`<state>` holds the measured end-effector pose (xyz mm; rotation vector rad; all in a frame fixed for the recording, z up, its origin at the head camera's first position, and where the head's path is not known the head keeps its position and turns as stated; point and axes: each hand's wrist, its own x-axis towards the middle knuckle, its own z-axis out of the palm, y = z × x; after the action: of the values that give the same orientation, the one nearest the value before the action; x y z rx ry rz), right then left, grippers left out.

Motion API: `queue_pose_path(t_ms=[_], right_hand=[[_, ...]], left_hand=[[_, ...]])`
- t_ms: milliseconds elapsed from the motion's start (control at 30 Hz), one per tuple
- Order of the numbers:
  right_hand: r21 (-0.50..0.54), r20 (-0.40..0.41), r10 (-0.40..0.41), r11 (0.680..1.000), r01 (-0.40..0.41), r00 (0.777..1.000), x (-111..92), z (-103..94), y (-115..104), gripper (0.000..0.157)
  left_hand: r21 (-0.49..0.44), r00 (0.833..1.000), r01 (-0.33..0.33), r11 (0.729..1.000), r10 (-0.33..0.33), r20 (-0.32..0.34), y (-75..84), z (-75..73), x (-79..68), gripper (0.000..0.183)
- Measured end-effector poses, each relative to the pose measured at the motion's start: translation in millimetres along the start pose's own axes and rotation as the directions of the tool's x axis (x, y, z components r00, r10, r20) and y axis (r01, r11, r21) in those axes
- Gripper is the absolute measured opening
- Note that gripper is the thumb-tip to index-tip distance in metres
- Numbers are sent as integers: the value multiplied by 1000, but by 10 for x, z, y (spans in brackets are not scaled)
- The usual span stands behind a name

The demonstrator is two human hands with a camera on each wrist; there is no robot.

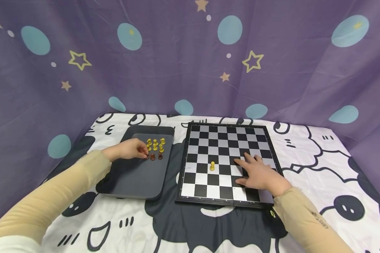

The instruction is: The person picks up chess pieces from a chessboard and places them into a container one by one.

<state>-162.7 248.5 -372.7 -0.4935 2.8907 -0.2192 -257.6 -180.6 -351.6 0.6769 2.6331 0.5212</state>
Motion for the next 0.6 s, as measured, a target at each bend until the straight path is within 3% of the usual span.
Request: queue_pose_path(t_ms=[367, 600], right_hand=[[4, -9, -11, 1000, 11, 1000, -28, -19, -9, 73], [10, 1, -3, 1000, 3, 1000, -28, -16, -14, 73]], left_hand=[[10, 1000, 2, 1000, -2, 10, 4, -3, -2, 7], [4, 1000, 20, 1000, -20, 15, 28, -78, -52, 19]])
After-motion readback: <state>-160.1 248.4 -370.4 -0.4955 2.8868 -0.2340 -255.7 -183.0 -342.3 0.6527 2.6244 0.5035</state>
